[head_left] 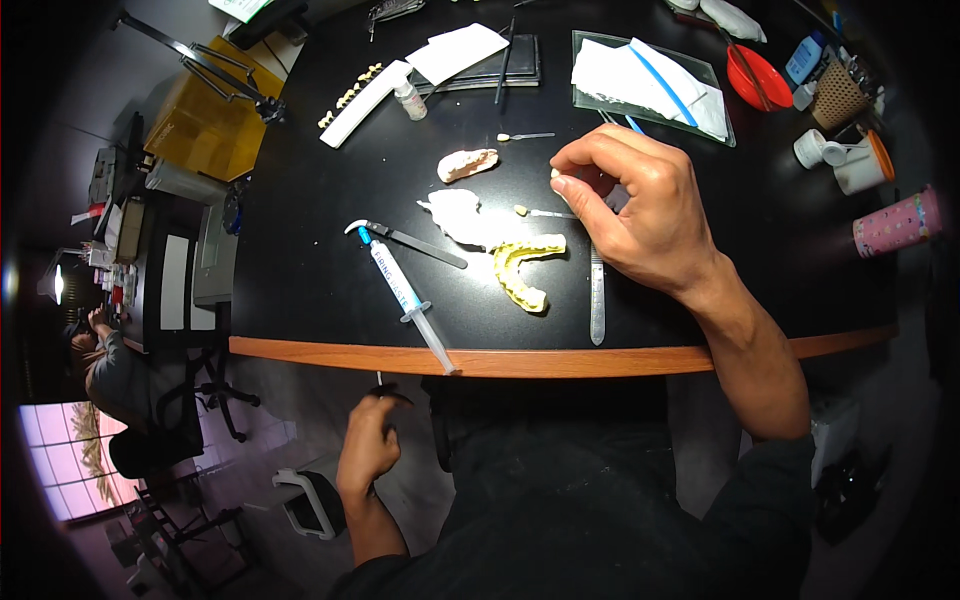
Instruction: The person picks up individual artificial teeth and positions them onto a pink wax denture base, pressing each tooth into the wax by hand and using a small tool to adjust the fit.
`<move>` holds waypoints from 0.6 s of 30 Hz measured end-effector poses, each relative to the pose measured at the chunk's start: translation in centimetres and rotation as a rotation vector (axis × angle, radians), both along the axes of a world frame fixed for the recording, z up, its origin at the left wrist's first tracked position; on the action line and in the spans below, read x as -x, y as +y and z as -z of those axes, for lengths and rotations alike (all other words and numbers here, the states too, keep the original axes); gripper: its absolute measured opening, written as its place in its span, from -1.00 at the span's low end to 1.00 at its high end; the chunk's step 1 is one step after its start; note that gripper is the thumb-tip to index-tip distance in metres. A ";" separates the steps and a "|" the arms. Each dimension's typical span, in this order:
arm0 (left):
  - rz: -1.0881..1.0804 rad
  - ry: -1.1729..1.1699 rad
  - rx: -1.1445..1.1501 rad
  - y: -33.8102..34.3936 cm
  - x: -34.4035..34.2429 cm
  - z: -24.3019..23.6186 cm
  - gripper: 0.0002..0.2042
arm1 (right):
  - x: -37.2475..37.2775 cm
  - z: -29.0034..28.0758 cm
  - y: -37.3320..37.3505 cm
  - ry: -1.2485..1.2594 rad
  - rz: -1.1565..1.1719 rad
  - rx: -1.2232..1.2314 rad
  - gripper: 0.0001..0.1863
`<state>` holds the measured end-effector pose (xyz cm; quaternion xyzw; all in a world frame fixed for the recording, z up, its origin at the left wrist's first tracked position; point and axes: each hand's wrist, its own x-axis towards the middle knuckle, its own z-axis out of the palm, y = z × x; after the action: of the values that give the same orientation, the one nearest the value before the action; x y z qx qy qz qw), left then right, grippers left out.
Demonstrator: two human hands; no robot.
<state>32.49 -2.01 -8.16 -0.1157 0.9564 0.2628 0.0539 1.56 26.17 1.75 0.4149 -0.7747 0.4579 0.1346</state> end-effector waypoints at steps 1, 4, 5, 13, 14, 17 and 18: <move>0.033 0.001 0.124 0.3 -0.6 0.6 -0.76 | 0.0 0.0 0.0 0.008 0.001 -0.007 -0.94; -0.013 -0.012 0.052 0.7 -0.7 1.0 -0.75 | -0.1 -0.3 -0.3 0.013 0.017 -0.017 -0.94; -0.071 -0.023 -0.142 1.0 0.3 0.3 -0.73 | -0.2 -0.4 -0.1 0.017 0.011 -0.028 -0.94; 0.456 0.550 -0.848 4.9 5.9 -10.2 -0.83 | -0.2 -0.5 -0.6 0.022 0.027 -0.057 -0.92; 0.578 0.725 -1.118 5.5 6.4 -10.6 -0.83 | -0.2 -0.5 -0.6 0.018 0.030 -0.055 -0.91; 0.863 0.765 -1.731 7.7 8.0 -15.1 -0.70 | -0.2 -0.5 -0.4 0.009 0.037 -0.058 -0.91; 0.932 0.757 -1.884 8.1 8.4 -15.8 -0.64 | -0.2 0.0 -0.5 0.016 0.034 -0.072 -0.91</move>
<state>24.06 6.06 7.66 0.4288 0.2799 0.8551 -0.0815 1.75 25.72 1.76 0.4099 -0.7966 0.4238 0.1334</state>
